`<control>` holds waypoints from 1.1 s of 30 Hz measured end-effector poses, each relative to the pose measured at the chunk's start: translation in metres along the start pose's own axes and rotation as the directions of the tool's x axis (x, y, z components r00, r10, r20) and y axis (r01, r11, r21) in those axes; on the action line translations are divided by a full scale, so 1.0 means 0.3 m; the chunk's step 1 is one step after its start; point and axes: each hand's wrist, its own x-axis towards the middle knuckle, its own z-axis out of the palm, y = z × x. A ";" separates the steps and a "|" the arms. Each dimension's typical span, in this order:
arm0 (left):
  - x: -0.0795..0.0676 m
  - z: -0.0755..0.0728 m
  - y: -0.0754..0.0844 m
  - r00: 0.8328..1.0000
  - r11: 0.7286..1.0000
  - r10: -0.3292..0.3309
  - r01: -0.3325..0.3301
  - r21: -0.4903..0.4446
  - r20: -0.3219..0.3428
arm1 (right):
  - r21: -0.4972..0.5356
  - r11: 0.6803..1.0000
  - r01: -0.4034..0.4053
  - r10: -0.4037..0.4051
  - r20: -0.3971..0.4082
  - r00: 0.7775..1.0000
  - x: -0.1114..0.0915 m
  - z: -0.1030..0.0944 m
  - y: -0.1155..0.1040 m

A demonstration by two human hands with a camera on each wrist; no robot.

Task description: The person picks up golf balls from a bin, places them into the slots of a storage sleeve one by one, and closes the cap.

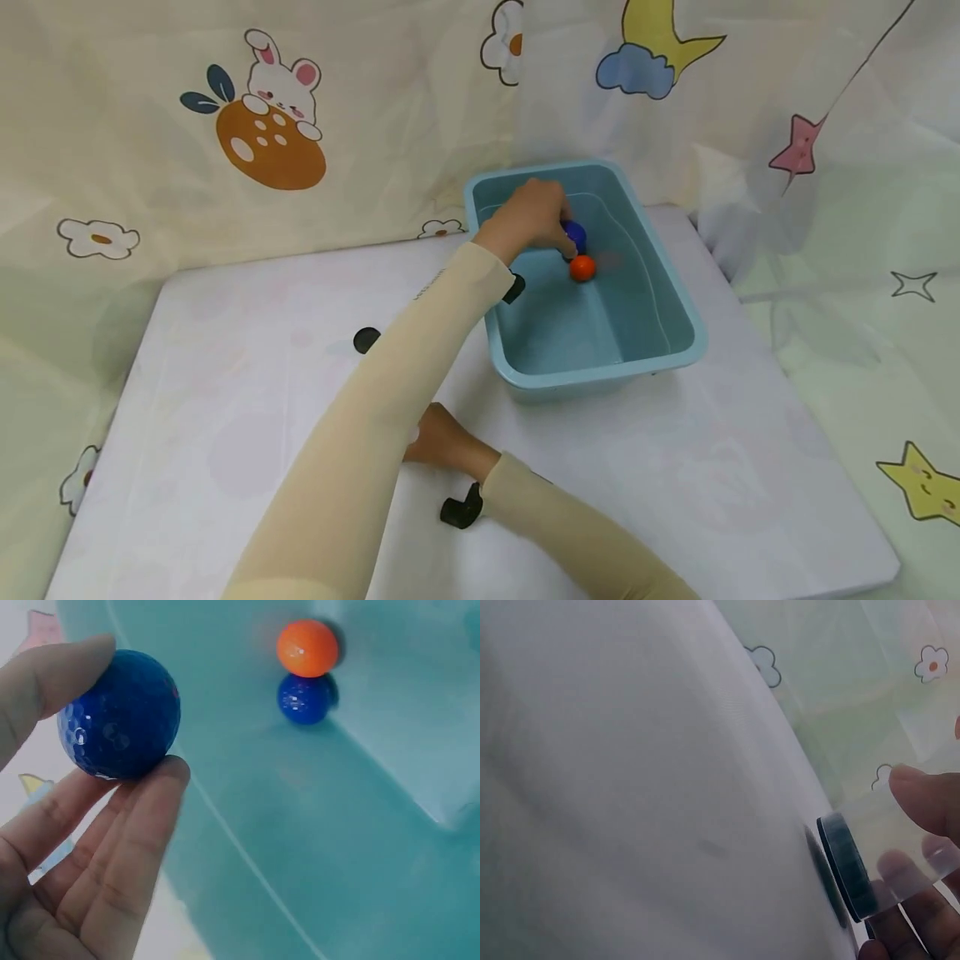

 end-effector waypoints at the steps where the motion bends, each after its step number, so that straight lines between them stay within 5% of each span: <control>1: -0.010 -0.006 0.000 1.000 1.000 0.013 -0.013 0.001 -0.004 | 0.014 0.999 -0.035 0.035 0.000 0.999 -0.001 0.002 -0.004; 9: -0.102 -0.072 0.003 0.995 0.995 0.091 -0.092 -0.024 -0.036 | 0.072 0.994 -0.078 0.079 -0.010 0.997 0.004 0.009 -0.019; 15: -0.179 -0.126 -0.012 0.990 0.991 0.121 -0.124 -0.039 -0.071 | 0.054 0.998 -0.025 0.027 -0.032 0.999 -0.001 0.009 -0.025; 22: -0.293 -0.178 -0.055 0.967 0.980 0.175 -0.188 -0.057 -0.186 | 0.132 0.986 0.099 -0.090 -0.075 0.993 -0.011 0.010 -0.013; 28: -0.408 -0.225 -0.092 0.942 0.961 0.205 -0.245 -0.128 -0.264 | 0.174 0.981 0.080 -0.062 -0.109 0.992 -0.028 -0.005 -0.004; 33: -0.500 -0.240 -0.137 0.936 0.959 0.172 -0.231 -0.166 -0.308 | 0.171 0.983 0.069 -0.046 -0.135 0.990 -0.051 -0.028 -0.006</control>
